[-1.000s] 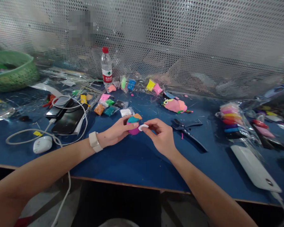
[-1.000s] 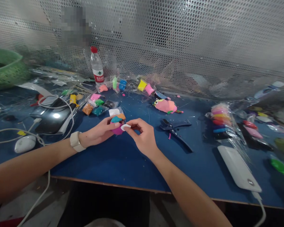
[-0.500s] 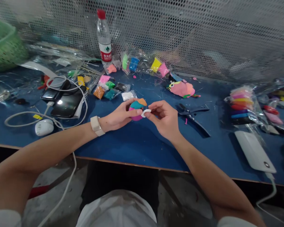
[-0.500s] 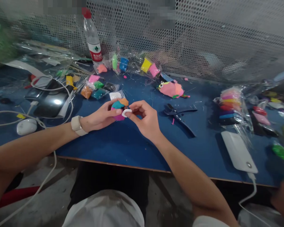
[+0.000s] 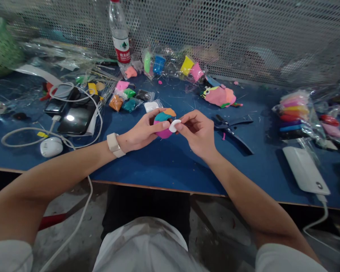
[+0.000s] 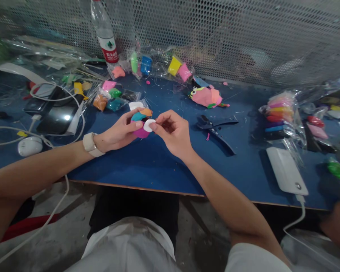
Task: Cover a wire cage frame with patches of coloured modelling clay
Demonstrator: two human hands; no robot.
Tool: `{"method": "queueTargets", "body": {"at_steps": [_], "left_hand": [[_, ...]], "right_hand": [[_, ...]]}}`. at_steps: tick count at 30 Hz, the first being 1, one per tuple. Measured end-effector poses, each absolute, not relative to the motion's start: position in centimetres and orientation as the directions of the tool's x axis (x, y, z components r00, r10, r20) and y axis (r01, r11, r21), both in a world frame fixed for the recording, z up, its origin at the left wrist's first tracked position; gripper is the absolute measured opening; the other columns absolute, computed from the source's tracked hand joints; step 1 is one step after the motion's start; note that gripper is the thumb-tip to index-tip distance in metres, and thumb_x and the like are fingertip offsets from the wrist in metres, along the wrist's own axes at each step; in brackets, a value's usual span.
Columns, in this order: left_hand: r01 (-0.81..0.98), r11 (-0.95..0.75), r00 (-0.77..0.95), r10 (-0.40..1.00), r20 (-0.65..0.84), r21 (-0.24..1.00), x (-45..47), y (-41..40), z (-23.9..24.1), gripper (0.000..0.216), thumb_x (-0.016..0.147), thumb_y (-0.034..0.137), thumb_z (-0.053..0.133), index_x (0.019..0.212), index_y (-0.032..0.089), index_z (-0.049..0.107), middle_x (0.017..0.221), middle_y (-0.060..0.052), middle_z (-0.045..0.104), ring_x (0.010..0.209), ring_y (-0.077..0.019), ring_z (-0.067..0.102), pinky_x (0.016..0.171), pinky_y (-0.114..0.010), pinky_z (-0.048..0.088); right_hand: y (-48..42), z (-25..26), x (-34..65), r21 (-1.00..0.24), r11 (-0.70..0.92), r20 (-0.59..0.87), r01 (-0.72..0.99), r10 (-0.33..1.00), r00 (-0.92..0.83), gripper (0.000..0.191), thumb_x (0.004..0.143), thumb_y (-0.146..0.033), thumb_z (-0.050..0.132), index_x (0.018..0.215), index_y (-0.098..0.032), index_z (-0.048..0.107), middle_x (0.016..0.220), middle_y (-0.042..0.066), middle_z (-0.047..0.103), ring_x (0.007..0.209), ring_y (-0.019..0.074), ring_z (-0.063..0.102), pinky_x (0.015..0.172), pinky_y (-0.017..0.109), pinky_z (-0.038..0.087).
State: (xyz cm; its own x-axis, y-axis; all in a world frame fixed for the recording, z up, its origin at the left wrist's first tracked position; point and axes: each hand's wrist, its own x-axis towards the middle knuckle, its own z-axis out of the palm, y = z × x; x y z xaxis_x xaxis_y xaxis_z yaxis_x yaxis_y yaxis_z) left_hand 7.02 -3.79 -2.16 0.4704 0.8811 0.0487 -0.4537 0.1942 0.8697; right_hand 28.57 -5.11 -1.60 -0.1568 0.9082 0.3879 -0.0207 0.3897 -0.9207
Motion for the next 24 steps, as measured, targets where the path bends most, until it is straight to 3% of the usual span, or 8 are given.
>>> {"method": "queueTargets", "body": {"at_steps": [7, 16, 24], "left_hand": [[-0.477, 0.174, 0.455, 0.888, 0.072, 0.862, 7.4, -4.0, -2.1, 0.060, 0.075, 0.040, 0.111, 0.117, 0.022, 0.072, 0.105, 0.001, 0.073, 0.092, -0.0122, 0.071, 0.087, -0.026, 0.059], [-0.485, 0.115, 0.416, 0.902, 0.114, 0.867, 7.7, -4.5, -1.4, 0.064, 0.071, 0.034, 0.113, 0.109, 0.023, 0.063, 0.101, 0.004, 0.069, 0.090, -0.0103, 0.070, 0.087, -0.025, 0.060], [-0.435, 0.074, 0.378, 0.919, 0.108, 0.898, 7.8, -4.9, -0.7, 0.066, 0.071, 0.043, 0.111, 0.108, 0.024, 0.060, 0.104, 0.003, 0.070, 0.090, -0.0124, 0.070, 0.081, -0.025, 0.061]], "right_hand": [[-5.9, -1.9, 27.8, -0.860, 0.510, 0.509, 0.022, 0.860, -0.038, 0.040, 0.091, -0.066, 0.095, 0.093, -0.028, 0.082, 0.089, 0.000, 0.081, 0.077, 0.0172, 0.076, 0.077, 0.036, 0.068], [-6.4, -2.7, 26.8, -0.875, 0.483, 0.484, 0.031, 0.875, 0.022, 0.040, 0.096, -0.067, 0.089, 0.095, -0.027, 0.084, 0.091, 0.001, 0.081, 0.075, 0.0154, 0.073, 0.064, 0.031, 0.061], [-6.8, -2.6, 26.7, -0.863, 0.505, 0.505, 0.003, 0.863, 0.006, 0.030, 0.097, -0.063, 0.089, 0.102, -0.034, 0.091, 0.103, 0.002, 0.083, 0.077, 0.0177, 0.073, 0.066, 0.038, 0.066]]}}
